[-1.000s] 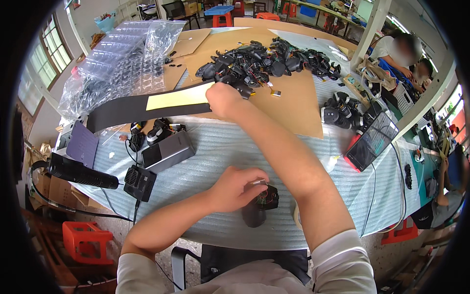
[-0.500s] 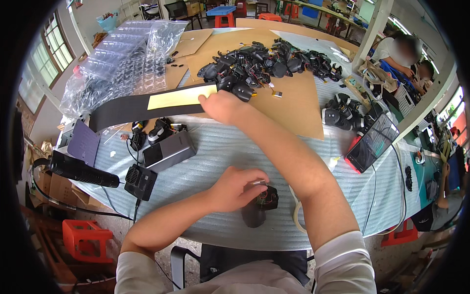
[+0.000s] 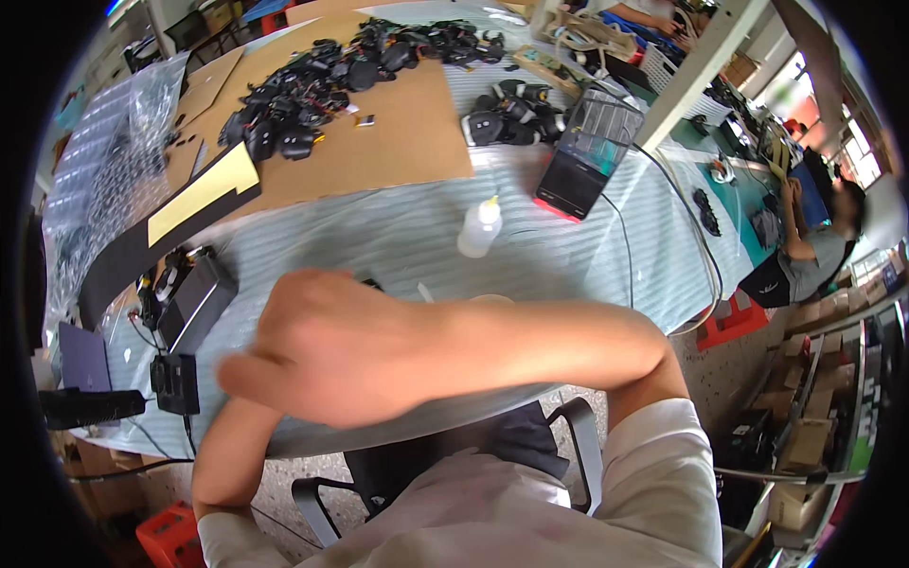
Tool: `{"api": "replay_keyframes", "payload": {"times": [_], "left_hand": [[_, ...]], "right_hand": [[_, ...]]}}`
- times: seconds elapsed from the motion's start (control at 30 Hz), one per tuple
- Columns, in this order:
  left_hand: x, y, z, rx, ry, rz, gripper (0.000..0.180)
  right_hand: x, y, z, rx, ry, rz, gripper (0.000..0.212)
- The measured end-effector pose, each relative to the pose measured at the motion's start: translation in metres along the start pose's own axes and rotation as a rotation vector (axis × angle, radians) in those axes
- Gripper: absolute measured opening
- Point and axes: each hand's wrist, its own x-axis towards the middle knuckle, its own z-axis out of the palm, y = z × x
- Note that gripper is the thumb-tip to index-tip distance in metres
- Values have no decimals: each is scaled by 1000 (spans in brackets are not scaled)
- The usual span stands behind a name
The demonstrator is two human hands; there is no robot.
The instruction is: The person assembles a mouse by inserting a circuit board and a battery into a mouse casing, then applies glue from a bottle to seal the casing.
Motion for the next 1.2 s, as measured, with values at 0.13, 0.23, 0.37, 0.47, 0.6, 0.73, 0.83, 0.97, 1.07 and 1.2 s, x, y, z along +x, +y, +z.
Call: {"api": "replay_keyframes", "payload": {"times": [0.13, 0.23, 0.37, 0.47, 0.6, 0.73, 0.83, 0.97, 1.07, 1.2], "left_hand": [[10, 11, -6, 178, -77, 316, 37], [-3, 21, 2, 128, -78, 181, 29], [-2, 27, 9, -473, -12, -392, 20], [2, 33, 9, -597, 59, -471, 28], [-5, 26, 10, -406, -55, -281, 31], [-3, 28, 9, -303, -80, -217, 37], [-4, 30, 8, -236, -78, -169, 40], [-4, 34, 7, -110, -87, -123, 40], [-3, 36, 8, -96, -81, -132, 39], [-1, 41, 4, -96, -120, -161, 41]], "right_hand": [[-52, -12, -19, 65, 119, 15, 11], [-65, -15, -33, 201, 402, 23, 10], [-82, 0, -31, 152, 405, 256, 13], [-91, -4, -33, 282, 292, 563, 15], [-93, 1, -16, 383, 334, 559, 15], [-90, -3, -7, 243, 343, 607, 13], [-89, -3, 0, 155, 334, 585, 13], [-87, -4, 3, 65, 353, 550, 15], [-87, -2, 3, -33, 346, 482, 17], [-88, -2, 5, -106, 345, 445, 18]]}}
